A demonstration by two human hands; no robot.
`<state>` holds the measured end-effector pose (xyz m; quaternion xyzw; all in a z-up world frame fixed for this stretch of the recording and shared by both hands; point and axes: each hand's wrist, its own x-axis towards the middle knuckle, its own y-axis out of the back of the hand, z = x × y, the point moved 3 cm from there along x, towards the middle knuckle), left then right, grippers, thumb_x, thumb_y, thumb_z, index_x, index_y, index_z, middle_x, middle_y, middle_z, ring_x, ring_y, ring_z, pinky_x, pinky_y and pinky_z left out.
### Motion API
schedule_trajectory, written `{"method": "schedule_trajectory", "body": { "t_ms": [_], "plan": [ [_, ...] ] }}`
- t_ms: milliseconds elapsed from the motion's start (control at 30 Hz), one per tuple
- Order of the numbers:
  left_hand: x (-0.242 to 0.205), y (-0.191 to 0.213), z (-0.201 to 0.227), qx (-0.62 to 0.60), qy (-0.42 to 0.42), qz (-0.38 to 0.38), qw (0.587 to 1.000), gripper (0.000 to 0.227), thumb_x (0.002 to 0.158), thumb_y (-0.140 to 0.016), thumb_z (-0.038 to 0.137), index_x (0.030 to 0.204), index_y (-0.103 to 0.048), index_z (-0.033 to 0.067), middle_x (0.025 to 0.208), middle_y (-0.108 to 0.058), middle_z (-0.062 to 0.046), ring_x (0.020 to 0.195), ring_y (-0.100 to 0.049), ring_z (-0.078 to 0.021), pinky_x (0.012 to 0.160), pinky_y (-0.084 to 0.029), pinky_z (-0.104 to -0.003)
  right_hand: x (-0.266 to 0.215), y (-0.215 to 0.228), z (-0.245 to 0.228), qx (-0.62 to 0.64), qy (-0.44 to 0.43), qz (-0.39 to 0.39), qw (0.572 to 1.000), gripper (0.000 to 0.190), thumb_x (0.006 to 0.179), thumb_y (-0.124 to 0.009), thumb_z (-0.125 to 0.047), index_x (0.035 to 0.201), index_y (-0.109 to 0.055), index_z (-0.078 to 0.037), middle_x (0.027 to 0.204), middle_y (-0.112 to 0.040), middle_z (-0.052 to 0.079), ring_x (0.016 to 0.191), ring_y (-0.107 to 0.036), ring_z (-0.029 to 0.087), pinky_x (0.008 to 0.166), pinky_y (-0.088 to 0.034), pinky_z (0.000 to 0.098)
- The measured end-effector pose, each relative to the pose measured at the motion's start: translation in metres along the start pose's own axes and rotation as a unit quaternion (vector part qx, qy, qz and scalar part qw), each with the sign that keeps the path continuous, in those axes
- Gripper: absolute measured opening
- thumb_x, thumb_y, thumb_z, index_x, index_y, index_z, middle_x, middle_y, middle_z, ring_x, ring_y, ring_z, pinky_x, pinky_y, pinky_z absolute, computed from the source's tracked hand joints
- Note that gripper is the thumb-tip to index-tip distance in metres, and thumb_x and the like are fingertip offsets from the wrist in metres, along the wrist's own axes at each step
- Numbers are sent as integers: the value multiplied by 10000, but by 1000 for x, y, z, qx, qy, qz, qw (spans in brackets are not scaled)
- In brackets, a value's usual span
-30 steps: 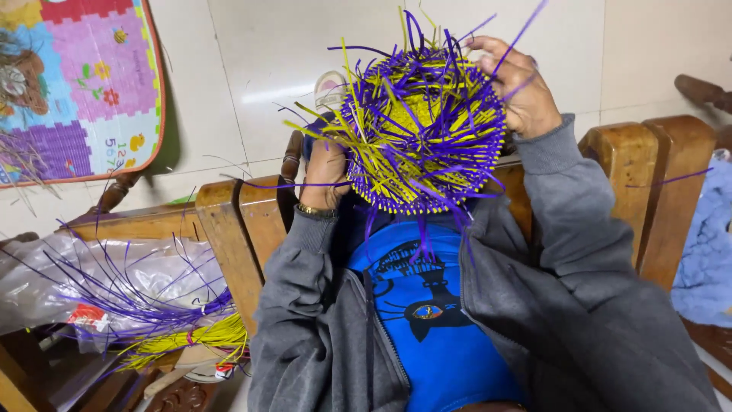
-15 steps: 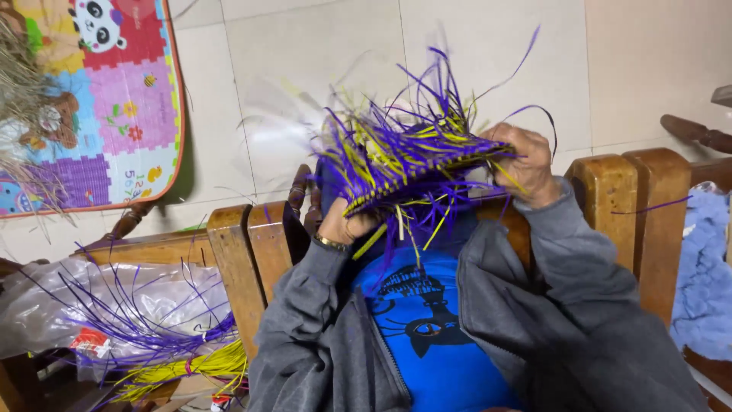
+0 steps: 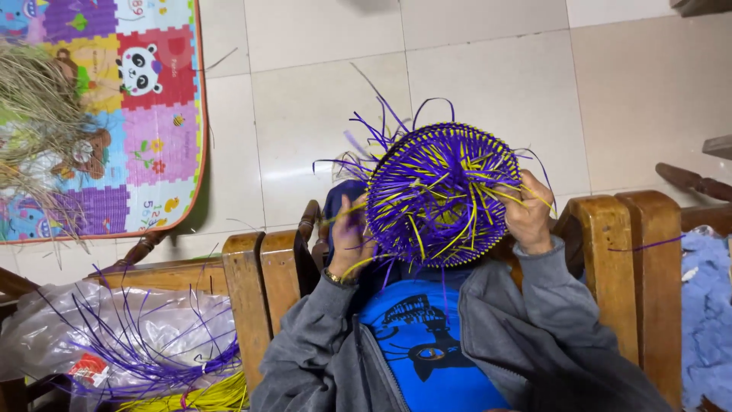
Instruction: Weaving purple and yellow strands to create a circular hat brim while sitting in a chair.
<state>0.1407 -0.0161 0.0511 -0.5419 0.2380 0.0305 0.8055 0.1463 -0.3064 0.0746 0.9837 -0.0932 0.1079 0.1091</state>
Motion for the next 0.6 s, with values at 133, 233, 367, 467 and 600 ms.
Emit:
{"method": "schedule_trajectory", "body": {
  "t_ms": [133,233,367,467,600],
  "plan": [
    [9,31,-2,63,-41,-14,997,640,939,-425,561,1253,-580,25,1111,-659,-249,984,-660,-390,847,-558,-522,3,-8,-19,41,-2,4,999,62,888,-669,-19,907,-612,-3,795,-659,104,728,-542,126,712,-485,300],
    [4,5,6,120,-57,46,990,672,950,-366,606,1174,-633,32,1036,-687,-223,904,-690,-325,752,-587,-438,3,-7,-17,41,-18,10,999,57,880,-669,-5,914,-624,-8,779,-657,111,675,-564,126,677,-495,285],
    [-1,13,39,342,-232,201,888,499,989,-421,446,1135,-636,20,1038,-671,-151,929,-610,-217,791,-503,-315,2,-5,-14,32,-32,9,999,53,899,-635,16,945,-620,-5,795,-662,119,670,-583,128,662,-499,281],
    [-12,4,56,409,-371,212,806,417,1025,-397,338,1204,-617,33,1172,-611,-139,1104,-513,-218,969,-415,-347,-1,4,16,30,-43,10,999,66,917,-606,32,980,-613,15,821,-660,155,668,-600,168,685,-513,309],
    [-23,-8,55,370,-514,105,767,351,984,-467,219,1207,-555,-38,1201,-573,-183,1052,-561,-220,856,-513,-301,-5,1,14,11,-77,32,996,76,904,-606,59,974,-617,29,822,-653,155,694,-613,181,692,-521,308]
  ]
}}
